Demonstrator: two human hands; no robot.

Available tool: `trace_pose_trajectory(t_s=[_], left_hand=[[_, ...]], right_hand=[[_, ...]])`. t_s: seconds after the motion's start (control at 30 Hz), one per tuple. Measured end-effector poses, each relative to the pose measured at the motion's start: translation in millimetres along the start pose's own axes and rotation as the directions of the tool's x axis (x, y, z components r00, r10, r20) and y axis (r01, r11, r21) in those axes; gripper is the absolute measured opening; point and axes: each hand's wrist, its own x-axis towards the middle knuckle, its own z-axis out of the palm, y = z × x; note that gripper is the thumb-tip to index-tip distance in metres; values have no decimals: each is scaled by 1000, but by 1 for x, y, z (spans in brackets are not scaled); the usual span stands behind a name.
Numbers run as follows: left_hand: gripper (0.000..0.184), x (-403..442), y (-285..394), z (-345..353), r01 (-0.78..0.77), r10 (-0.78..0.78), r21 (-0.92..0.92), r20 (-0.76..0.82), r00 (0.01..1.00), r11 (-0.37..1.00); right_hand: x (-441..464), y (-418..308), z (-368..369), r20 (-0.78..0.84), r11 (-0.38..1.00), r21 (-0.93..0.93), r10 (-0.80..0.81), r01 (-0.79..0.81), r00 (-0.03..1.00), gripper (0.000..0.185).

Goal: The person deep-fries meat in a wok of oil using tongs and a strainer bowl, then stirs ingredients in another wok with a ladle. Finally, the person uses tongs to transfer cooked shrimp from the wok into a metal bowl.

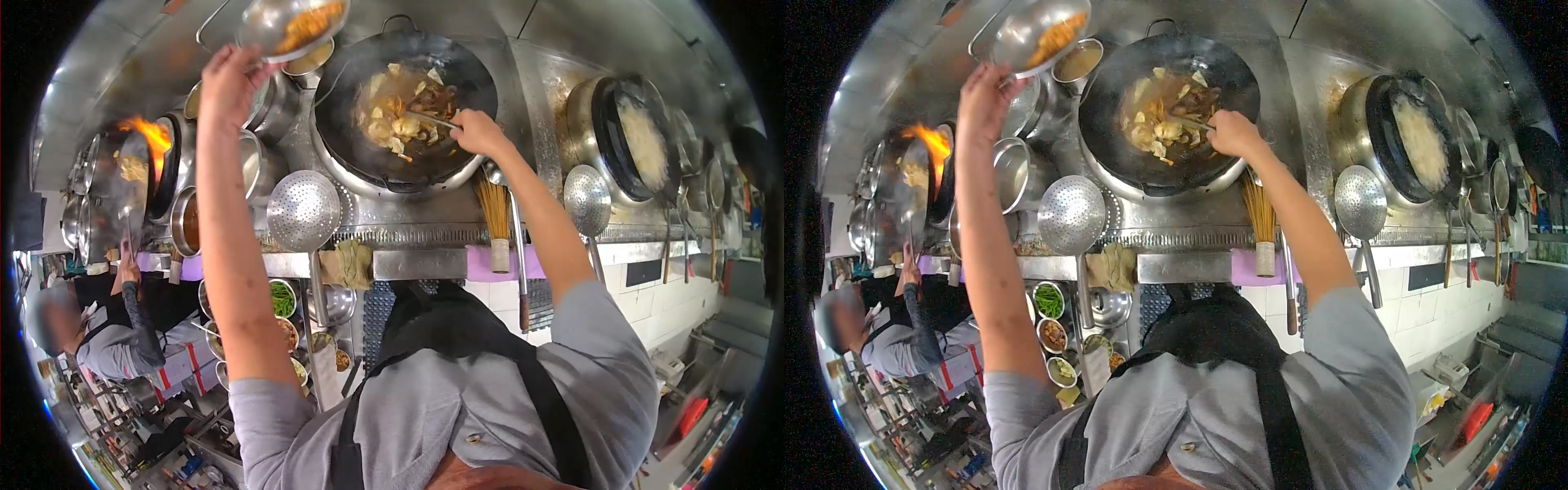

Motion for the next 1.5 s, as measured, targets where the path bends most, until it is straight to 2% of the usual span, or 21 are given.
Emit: trace_pose_trajectory(t_s=[0.13,0.23,0.33,0.37,0.4,0.47,0.53,0.57,0.6,0.63,0.7,0.77,0.87,1.0,1.17,1.2,1.33,1.4,1.47,1.5], left_hand=[[13,21,53,6,-25,17,131,59,998,991],[15,31,36,1,47,-69,147,144,987,988],[14,32,-6,0,152,-180,158,182,967,976],[13,30,-16,6,182,-212,162,191,958,970],[13,27,-23,13,200,-226,150,178,958,968],[13,14,-36,22,247,-265,126,148,953,961],[11,3,-45,15,233,-248,109,145,958,966],[12,-9,-45,9,236,-248,111,120,961,965],[12,-23,-46,4,241,-252,112,94,963,964],[13,-37,-47,-4,255,-257,146,-5,966,956],[15,-70,-48,-28,274,-267,137,-66,961,952],[16,-102,-57,-54,318,-310,112,-84,947,941],[8,-138,-94,-89,336,-325,68,-126,937,940],[8,-179,-120,-84,385,-379,-9,-194,905,923],[9,-204,-141,-72,409,-423,-111,-178,889,906],[9,-205,-142,-67,408,-418,-93,-176,891,908],[10,-188,-151,-37,383,-379,5,-139,915,924],[11,-180,-153,-15,361,-344,109,-148,927,926],[8,-170,-159,-1,346,-330,116,-138,934,931],[8,-165,-163,4,341,-327,105,-134,936,934]], right_hand=[[-82,-31,-32,86,968,-237,-61,80,994,26],[-90,-11,-75,173,963,-269,38,10,984,30],[-48,7,-78,-47,971,-228,-87,74,995,33],[-20,6,-66,7,977,-207,-53,53,999,33],[8,-1,-47,59,982,-186,-21,32,998,34],[31,-19,-10,150,992,114,28,-46,988,27],[23,-22,13,74,988,109,-116,107,991,27],[9,-19,16,55,987,35,-156,154,986,26],[-17,-25,1,116,992,-20,-123,126,986,29],[-44,-29,-19,169,992,-77,-87,101,982,33],[-81,5,-40,83,971,-159,-168,180,982,36],[-106,-2,-96,241,990,-142,40,-5,970,37],[-109,27,-115,-48,959,-282,20,-32,999,38],[-58,28,-76,33,941,-305,165,-147,986,36],[-102,0,-89,-120,974,-202,85,-108,989,35],[-111,1,-95,-153,980,-169,82,-108,985,34],[-124,8,-103,-106,985,-99,128,-139,986,34],[-135,1,-104,-122,997,33,70,-67,990,34],[-146,-9,-109,-150,986,169,20,6,989,34],[-150,-18,-109,-164,995,102,9,8,986,34]])
